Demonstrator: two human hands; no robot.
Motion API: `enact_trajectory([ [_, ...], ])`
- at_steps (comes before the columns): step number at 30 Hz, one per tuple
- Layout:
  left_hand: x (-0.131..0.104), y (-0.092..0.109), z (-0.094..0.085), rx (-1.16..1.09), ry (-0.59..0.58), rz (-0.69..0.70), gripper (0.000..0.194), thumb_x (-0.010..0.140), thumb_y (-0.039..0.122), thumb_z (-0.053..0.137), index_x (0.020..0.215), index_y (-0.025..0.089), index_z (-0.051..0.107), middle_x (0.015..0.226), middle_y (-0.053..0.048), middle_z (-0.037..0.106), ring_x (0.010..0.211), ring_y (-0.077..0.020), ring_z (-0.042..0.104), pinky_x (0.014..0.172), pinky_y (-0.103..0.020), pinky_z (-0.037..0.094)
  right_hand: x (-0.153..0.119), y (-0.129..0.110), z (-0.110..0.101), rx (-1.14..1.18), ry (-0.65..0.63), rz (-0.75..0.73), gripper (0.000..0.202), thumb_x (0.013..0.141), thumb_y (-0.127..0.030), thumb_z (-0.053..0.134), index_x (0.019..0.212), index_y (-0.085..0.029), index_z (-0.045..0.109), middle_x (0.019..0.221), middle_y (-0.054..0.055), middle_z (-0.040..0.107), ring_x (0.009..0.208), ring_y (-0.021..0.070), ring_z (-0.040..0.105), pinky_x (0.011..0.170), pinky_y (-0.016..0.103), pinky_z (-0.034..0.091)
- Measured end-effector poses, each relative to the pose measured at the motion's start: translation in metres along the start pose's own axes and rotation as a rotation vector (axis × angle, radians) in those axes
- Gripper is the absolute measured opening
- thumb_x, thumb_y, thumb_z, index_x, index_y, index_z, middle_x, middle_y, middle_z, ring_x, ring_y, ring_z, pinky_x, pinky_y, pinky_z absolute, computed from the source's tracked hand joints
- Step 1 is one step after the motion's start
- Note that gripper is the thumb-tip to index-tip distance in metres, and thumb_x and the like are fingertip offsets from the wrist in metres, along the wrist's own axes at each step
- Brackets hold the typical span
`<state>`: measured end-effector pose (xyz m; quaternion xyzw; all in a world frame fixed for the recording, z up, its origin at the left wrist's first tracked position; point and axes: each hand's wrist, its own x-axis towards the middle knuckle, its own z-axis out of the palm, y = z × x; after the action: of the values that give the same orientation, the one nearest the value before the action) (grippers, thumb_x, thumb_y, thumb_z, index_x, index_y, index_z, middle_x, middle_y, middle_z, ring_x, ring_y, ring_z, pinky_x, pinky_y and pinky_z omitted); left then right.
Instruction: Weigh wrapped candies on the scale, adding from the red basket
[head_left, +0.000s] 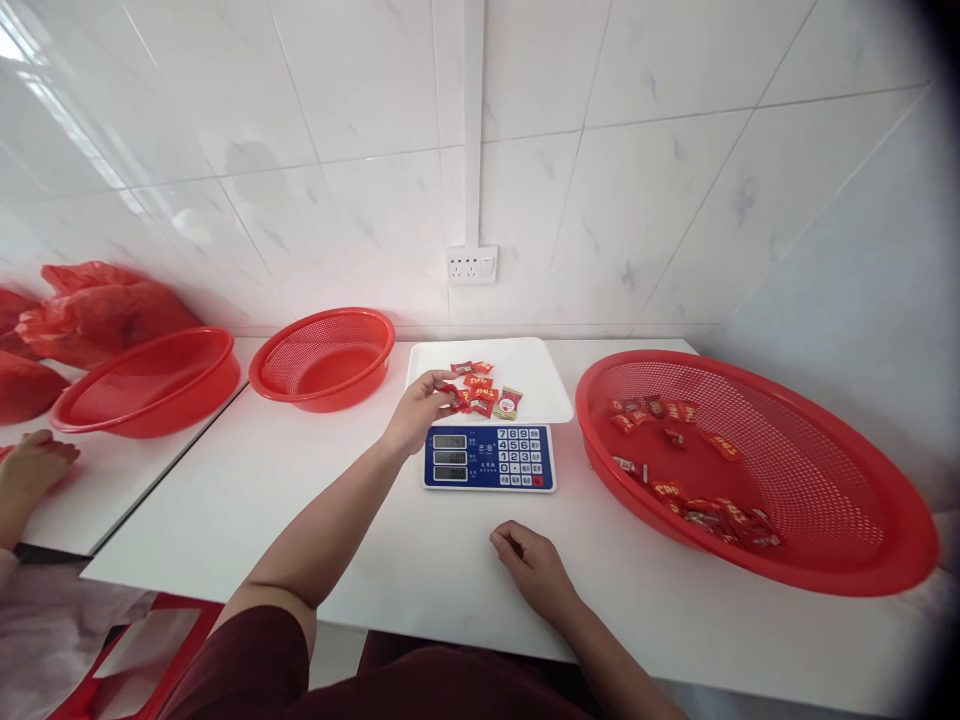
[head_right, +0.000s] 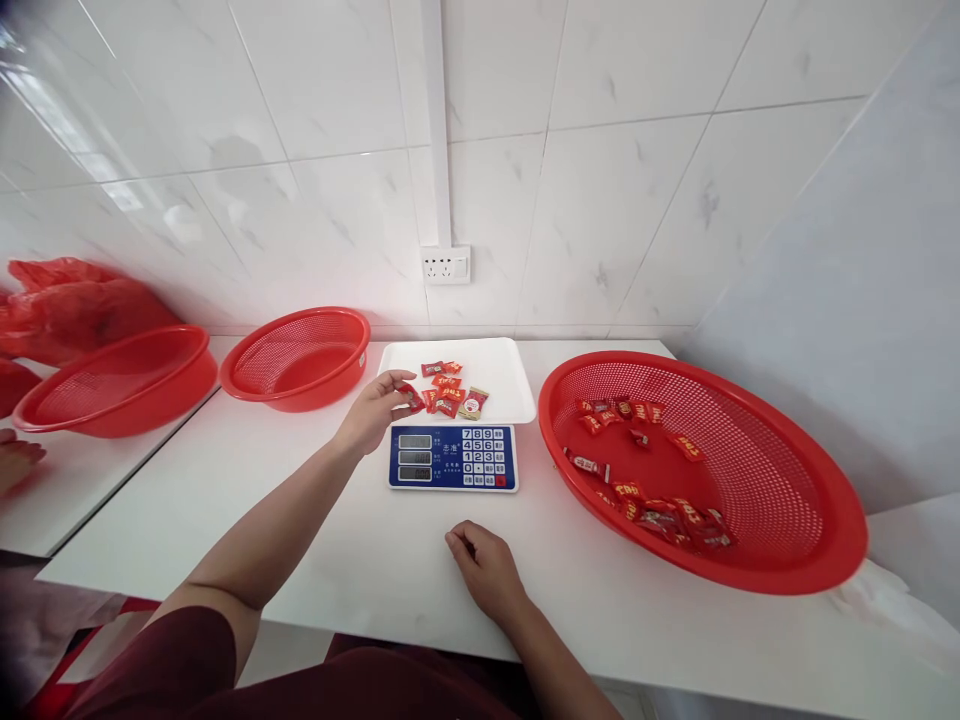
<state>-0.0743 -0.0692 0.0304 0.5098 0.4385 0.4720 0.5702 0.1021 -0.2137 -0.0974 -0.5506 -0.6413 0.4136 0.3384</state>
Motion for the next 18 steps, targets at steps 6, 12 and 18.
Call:
enact_trajectory([
  [6, 0.032, 0.01, -0.012, 0.173, -0.025, -0.07, 0.018, 0.076, 0.024, 0.045, 0.085, 0.018, 0.059, 0.066, -0.001, 0.055, 0.061, -0.0119, 0.055, 0.065, -0.031, 0.053, -0.001, 0.0, 0.001, -0.002, 0.004, 0.003, 0.028, 0.085, -0.04, 0.043, 0.07, -0.02, 0.055, 0.065, -0.001, 0.057, 0.062, 0.0164, 0.052, 0.061, 0.028, 0.04],
  [12, 0.045, 0.001, -0.007, 0.795, -0.134, 0.073, 0.022, 0.064, 0.018, 0.06, 0.083, 0.022, 0.069, 0.062, 0.002, 0.056, 0.063, -0.0163, 0.055, 0.064, -0.029, 0.045, -0.002, -0.001, 0.0, 0.003, 0.013, 0.004, 0.026, 0.084, -0.039, 0.045, 0.069, -0.022, 0.057, 0.065, 0.0, 0.059, 0.062, 0.0184, 0.054, 0.06, 0.031, 0.042],
  [18, 0.05, 0.004, -0.005, 1.324, -0.309, 0.171, 0.042, 0.07, 0.014, 0.054, 0.107, 0.028, 0.068, 0.11, -0.005, 0.066, 0.093, -0.0266, 0.061, 0.077, -0.033, 0.045, -0.005, -0.006, -0.003, 0.027, 0.0, 0.01, 0.023, 0.085, -0.04, 0.045, 0.068, -0.029, 0.056, 0.068, 0.002, 0.061, 0.065, 0.0232, 0.056, 0.062, 0.036, 0.044],
])
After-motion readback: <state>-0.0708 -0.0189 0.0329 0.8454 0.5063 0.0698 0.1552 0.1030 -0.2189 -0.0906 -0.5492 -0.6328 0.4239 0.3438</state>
